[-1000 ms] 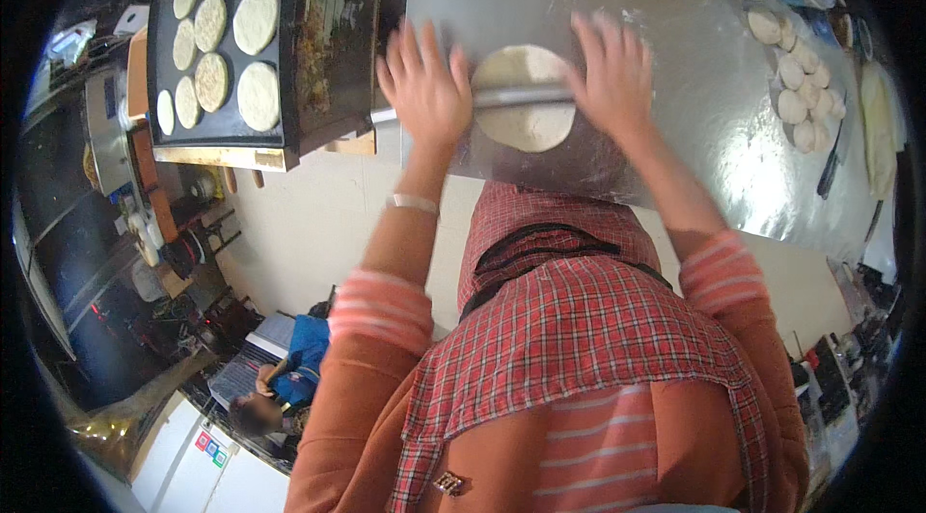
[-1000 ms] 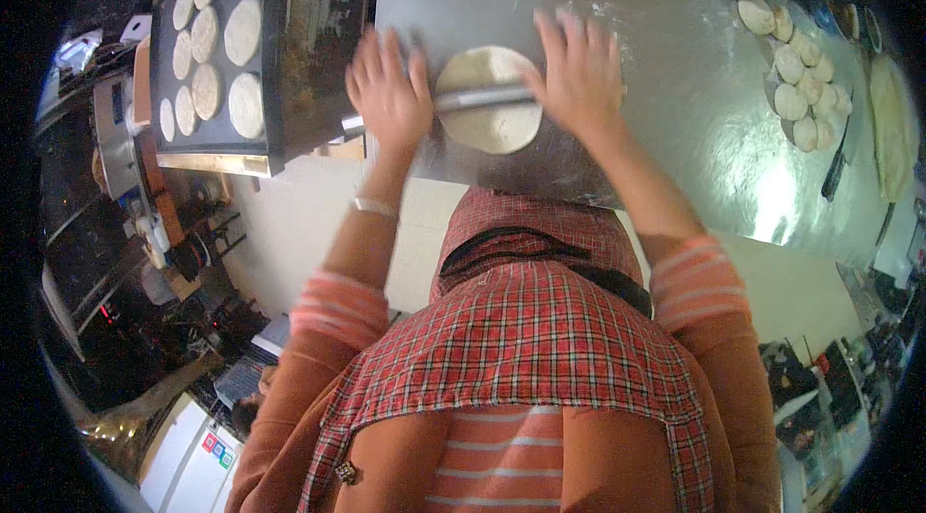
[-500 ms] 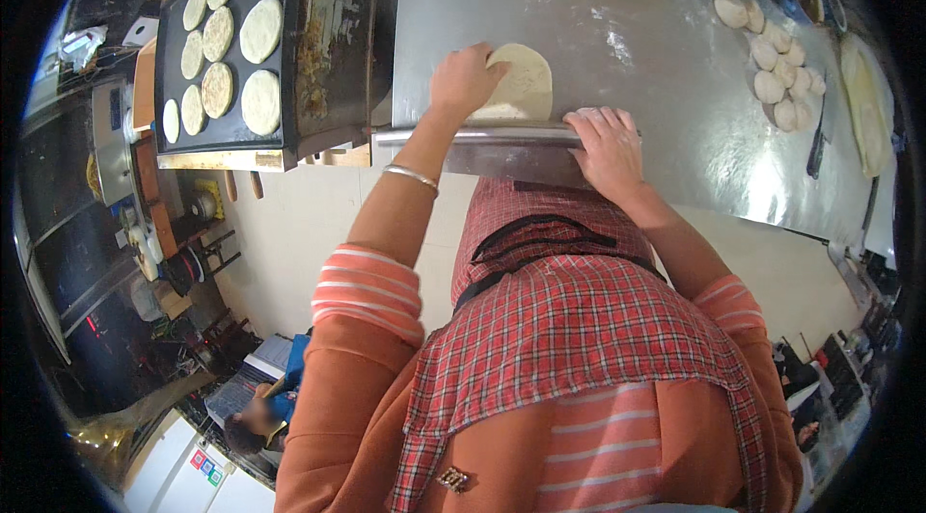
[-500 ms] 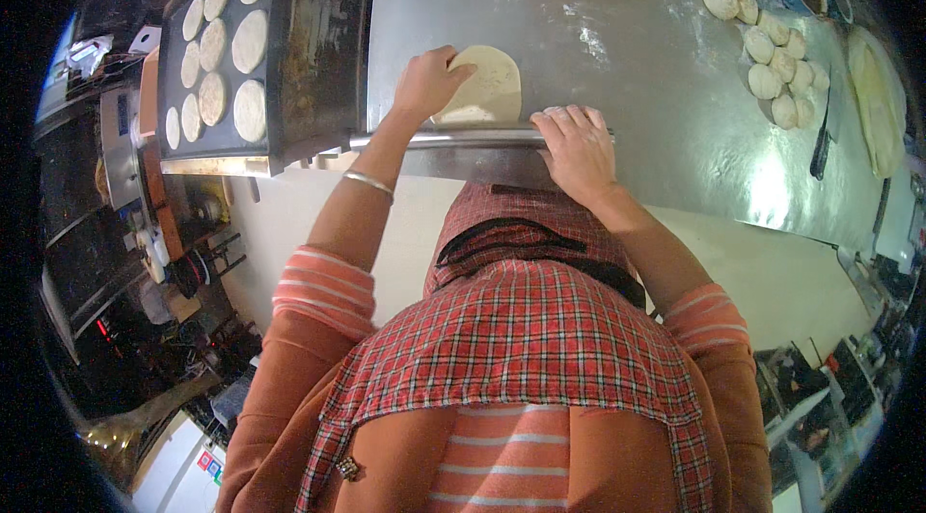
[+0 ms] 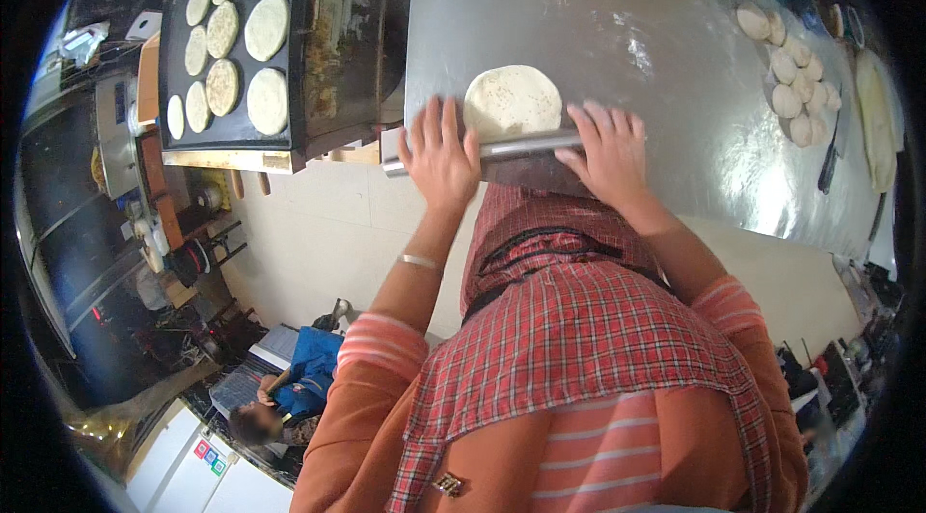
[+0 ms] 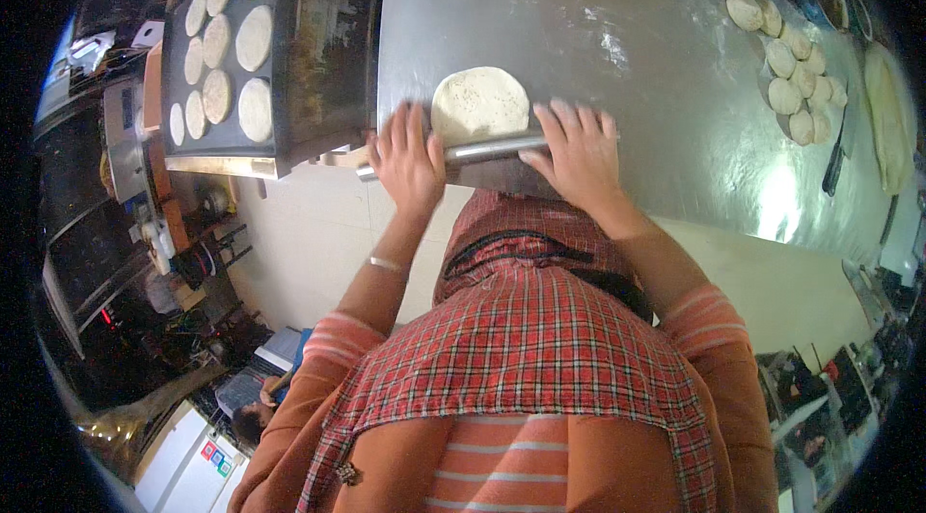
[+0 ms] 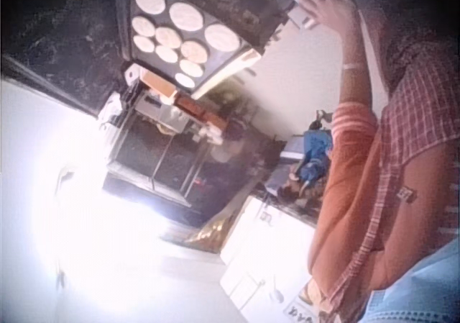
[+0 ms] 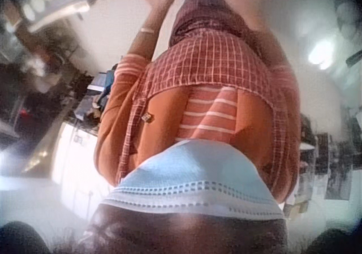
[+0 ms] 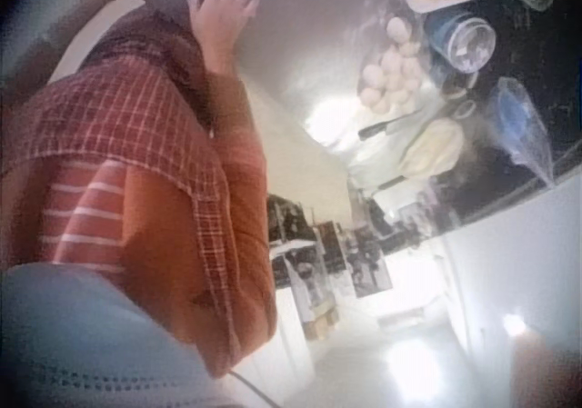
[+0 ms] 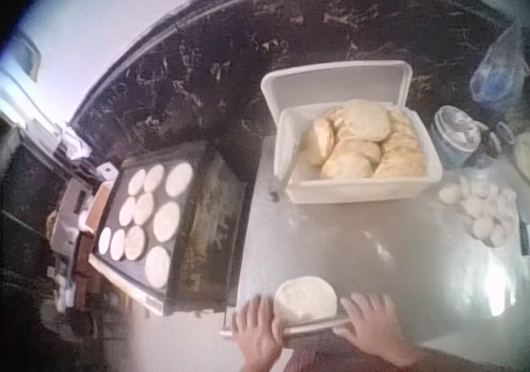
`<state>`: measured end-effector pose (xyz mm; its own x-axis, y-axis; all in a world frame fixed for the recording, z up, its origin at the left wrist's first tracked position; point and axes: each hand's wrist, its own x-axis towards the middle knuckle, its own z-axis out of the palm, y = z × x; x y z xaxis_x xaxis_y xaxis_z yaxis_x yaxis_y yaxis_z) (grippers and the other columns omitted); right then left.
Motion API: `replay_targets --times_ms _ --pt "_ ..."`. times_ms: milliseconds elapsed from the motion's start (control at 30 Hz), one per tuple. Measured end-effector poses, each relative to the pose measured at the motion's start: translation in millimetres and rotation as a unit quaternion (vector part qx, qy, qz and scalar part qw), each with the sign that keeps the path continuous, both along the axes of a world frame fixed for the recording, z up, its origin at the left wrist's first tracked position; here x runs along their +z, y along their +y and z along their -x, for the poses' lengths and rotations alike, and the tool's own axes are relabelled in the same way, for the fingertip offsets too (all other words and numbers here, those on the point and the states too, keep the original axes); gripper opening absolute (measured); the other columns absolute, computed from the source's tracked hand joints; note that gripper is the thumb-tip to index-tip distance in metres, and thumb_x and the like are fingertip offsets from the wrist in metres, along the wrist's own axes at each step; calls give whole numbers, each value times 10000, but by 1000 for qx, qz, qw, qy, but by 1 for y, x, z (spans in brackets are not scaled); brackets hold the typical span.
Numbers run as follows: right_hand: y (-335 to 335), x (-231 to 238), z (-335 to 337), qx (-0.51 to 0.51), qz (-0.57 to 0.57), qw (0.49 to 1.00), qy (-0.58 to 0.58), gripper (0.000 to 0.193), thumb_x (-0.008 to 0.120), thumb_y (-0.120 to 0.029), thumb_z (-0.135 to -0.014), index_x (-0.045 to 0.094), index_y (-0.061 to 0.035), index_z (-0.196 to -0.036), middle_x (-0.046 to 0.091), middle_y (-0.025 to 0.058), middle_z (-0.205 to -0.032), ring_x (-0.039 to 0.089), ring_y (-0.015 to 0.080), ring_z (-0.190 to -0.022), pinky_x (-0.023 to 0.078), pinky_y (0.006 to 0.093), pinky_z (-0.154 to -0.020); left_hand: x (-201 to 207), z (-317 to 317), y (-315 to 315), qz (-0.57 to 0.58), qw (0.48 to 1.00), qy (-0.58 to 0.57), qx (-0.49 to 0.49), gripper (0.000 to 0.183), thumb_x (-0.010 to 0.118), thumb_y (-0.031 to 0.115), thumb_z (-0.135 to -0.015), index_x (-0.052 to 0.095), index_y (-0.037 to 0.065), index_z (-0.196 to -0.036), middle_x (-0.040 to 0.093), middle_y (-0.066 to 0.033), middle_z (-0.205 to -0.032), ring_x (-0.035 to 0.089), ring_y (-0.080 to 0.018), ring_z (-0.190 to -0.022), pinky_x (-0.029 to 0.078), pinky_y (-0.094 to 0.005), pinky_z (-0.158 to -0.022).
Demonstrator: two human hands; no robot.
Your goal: The person rolls dough balls into flat rounds on a floured metal table using a rolling pin, then places them on a hot griddle to cook. They flip the flatbreads with tongs and transfer cooked ones to a wire rack.
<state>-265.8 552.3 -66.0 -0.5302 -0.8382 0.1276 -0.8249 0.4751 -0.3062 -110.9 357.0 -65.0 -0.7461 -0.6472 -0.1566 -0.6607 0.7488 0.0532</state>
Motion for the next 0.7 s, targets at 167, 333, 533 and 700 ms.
replay_targets --times_ms 167,333,533,700 --pt "-84 17 64 -53 8 994 97 673 639 -537 -855 512 -95 -1346 535 128 -1304 519 334 -1161 391 506 -974 -15 80 -74 127 965 229 -7 608 556 414 -955 452 7 -1396 377 -243 -1509 392 -400 -1362 287 -543 -1120" --pt "-21 -14 29 45 20 998 28 580 683 -429 -848 534 -94 -1297 550 107 -1285 533 310 -1150 392 482 -974 -20 71 -45 -81 975 181 -104 675 643 419 -903 423 44 -1419 316 -261 -1532 423 -452 -1314 394 -483 -1070" --pt "38 -7 -9 59 -17 997 -56 419 721 -162 -768 601 -106 -1165 620 51 -1149 567 247 -1101 403 415 -966 30 98 -29 -192 964 71 -169 329 682 332 -882 690 11 -959 635 -191 -708 665 -299 -690 518 -444 -677" --pt "46 15 -12 76 27 995 -65 403 702 -94 -747 622 -112 -1142 629 32 -1126 570 229 -1103 407 405 -968 38 39 -20 -441 878 170 75 315 640 295 -918 672 -17 -947 692 -197 -850 606 -348 -718 518 -386 -709"
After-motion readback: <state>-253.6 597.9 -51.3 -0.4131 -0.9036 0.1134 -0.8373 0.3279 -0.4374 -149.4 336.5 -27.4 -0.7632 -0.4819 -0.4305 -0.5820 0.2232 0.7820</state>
